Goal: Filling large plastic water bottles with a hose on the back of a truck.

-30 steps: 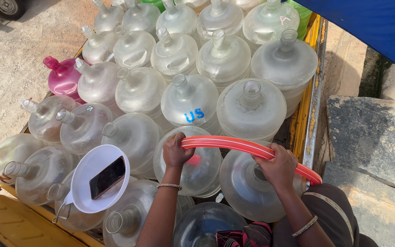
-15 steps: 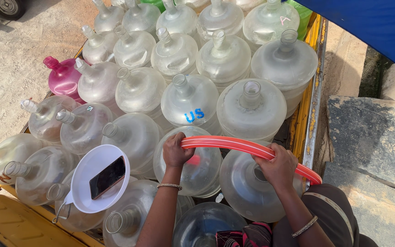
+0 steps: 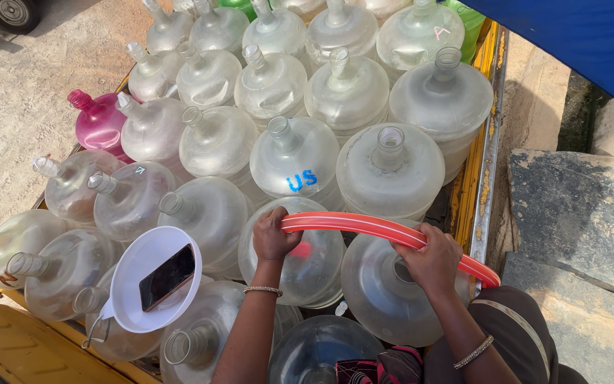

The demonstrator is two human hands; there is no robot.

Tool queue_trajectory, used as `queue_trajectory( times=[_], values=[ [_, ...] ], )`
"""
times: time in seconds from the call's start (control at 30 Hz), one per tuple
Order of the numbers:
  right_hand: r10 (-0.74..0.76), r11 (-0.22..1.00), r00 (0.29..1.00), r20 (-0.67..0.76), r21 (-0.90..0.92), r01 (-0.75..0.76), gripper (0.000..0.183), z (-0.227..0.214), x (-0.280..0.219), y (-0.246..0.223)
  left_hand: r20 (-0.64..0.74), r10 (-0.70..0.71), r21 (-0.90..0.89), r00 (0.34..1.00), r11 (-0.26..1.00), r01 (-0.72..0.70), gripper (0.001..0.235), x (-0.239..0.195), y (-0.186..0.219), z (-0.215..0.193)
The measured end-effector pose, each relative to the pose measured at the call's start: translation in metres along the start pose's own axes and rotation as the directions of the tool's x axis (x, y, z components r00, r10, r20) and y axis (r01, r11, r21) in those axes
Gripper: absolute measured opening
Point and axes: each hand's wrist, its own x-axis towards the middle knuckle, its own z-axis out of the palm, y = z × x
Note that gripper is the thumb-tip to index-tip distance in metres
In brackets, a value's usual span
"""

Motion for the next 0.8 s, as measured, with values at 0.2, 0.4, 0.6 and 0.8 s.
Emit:
queue_trajectory(
  times=[0.2,0.4,0.6,0.8],
  values=[
    [0.109,0.990,0.967,0.231,-0.116,-0.084,0.049,-0.006,0.015,0.002,-0.002,0.004,0.005,1.000,1.000,-0.004,0.037,0.001,-0.002,0.001],
    [0.141,0.987,0.903,0.407,-0.123,-0.099,0.059,-0.013,0.028,0.005,-0.005,0.019,0.007,1.000,1.000,-0.019,0.037,0.000,-0.003,0.003],
    [0.156,0.972,0.830,0.536,0.065,-0.224,0.060,-0.019,0.027,0.024,0.021,0.002,0.016,1.000,1.000,-0.002,0.037,0.001,0.001,0.000],
    [-0.094,0.994,0.988,0.123,0.064,0.086,0.071,-0.012,-0.005,0.098,0.003,0.055,0.005,0.998,0.998,-0.055,0.039,0.000,-0.001,0.002]
  ],
)
